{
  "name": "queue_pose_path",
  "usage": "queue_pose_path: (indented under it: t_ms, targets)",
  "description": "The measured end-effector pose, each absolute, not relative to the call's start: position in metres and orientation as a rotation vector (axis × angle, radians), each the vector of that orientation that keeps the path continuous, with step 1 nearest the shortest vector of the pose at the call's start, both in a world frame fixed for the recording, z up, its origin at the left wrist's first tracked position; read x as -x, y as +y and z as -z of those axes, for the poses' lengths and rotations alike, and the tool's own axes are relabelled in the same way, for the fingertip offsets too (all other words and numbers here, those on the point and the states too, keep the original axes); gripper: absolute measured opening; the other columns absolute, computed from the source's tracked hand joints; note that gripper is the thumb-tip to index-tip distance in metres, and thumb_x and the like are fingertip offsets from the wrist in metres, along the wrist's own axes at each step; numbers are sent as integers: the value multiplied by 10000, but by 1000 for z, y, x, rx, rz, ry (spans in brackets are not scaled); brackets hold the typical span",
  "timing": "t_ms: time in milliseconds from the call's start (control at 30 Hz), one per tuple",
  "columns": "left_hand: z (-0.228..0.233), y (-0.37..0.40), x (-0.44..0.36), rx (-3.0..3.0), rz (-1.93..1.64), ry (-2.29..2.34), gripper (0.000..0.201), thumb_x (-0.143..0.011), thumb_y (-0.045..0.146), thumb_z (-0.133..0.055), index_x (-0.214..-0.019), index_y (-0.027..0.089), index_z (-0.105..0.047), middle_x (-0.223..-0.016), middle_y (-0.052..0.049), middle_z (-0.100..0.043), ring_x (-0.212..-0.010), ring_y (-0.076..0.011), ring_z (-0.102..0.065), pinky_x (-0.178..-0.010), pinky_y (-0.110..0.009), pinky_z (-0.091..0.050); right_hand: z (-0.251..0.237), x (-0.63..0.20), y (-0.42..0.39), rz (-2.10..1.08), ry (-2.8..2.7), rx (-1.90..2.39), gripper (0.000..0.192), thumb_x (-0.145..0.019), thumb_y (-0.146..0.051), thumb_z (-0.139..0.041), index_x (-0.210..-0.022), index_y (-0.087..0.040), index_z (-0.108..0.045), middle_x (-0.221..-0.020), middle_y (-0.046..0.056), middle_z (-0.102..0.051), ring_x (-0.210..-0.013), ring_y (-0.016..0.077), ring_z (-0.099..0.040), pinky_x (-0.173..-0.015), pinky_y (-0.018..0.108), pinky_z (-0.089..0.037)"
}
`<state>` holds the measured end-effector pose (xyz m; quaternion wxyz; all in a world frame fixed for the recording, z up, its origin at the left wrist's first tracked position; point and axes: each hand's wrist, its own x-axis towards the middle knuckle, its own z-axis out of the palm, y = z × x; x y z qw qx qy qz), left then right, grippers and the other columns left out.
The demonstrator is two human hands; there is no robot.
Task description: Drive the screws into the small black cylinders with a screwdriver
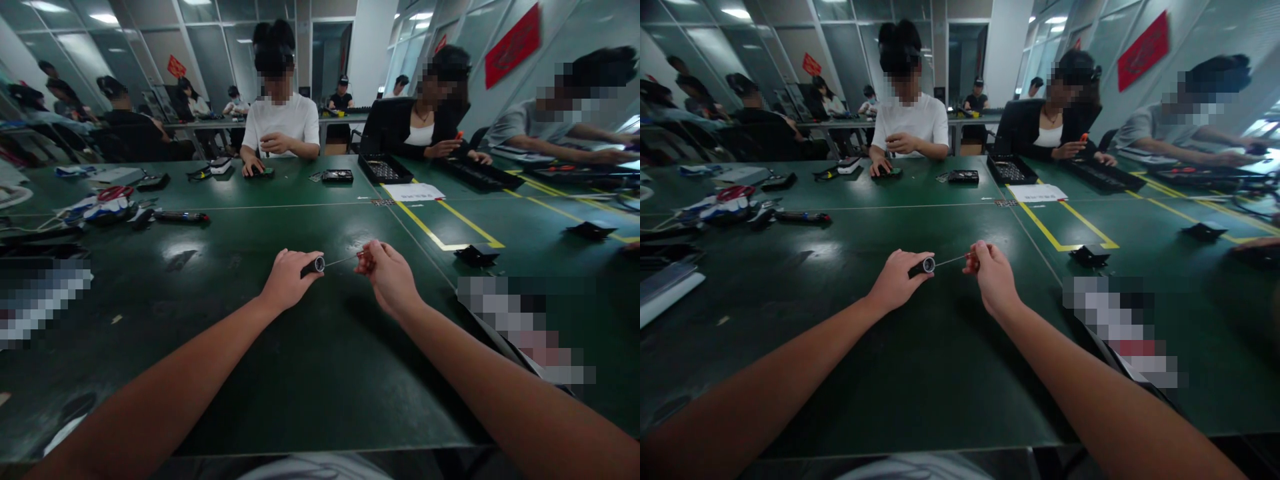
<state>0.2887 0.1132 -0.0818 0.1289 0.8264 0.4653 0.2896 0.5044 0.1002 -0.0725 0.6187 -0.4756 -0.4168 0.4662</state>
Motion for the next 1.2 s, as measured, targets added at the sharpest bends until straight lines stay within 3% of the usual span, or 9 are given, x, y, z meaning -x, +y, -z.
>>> queue_pose_path:
  t_ms: [367, 733, 833, 1000, 1200]
  targets:
    - [85, 110, -291, -2403, -855, 1342, 383, -931, 333, -663, -1308, 294, -609, -1201, -37, -696, -1165, -251, -601, -1187, -579, -264, 64, -500, 85, -740, -1393, 1161, 284, -962, -488, -538, -929, -212, -601, -771, 9, -655, -689, 159, -616, -690, 334, -510]
    - [88, 110, -290, -2383, -877, 1323, 406, -932, 375, -659, -1327, 305, -594, -1173, -30, -699, -1145, -250, -605, -1196, -593, -246, 62, -500, 81, -679, -1399, 1144, 257, -985, -462, -518, -955, -218, -595, -806, 16, -655, -733, 170, -629, -735, 348, -504]
    - [87, 111, -289, -2373, -876, 1331, 408, -932, 377, -658, -1327, 300, -594, -1166, -31, -699, -1135, -250, -607, -1192, -595, -254, 60, -498, 79, -711, -1430, 1104, 269, -983, -474, -524, -961, -220, -606, -786, 12, -652, -715, 166, -623, -697, 330, -499]
    - [89, 112, -288, -2378, -872, 1323, 406, -924, 381, -668, -1318, 307, -601, -1147, -28, -700, -1124, -250, -612, -1193, -592, -248, 55, -498, 75, -657, -1409, 1176, 414, -1005, -538, -435, -889, -214, -666, -588, -26, -523, -551, 146, -520, -557, 301, -412]
    - [87, 112, -288, -2346, -904, 1336, 364, -936, 376, -650, -1290, 298, -611, -1190, -28, -697, -1143, -254, -607, -1168, -565, -291, 56, -502, 76, -579, -1480, 1213, 317, -993, -388, -444, -1130, -210, -667, -786, 19, -651, -704, 178, -598, -665, 327, -461]
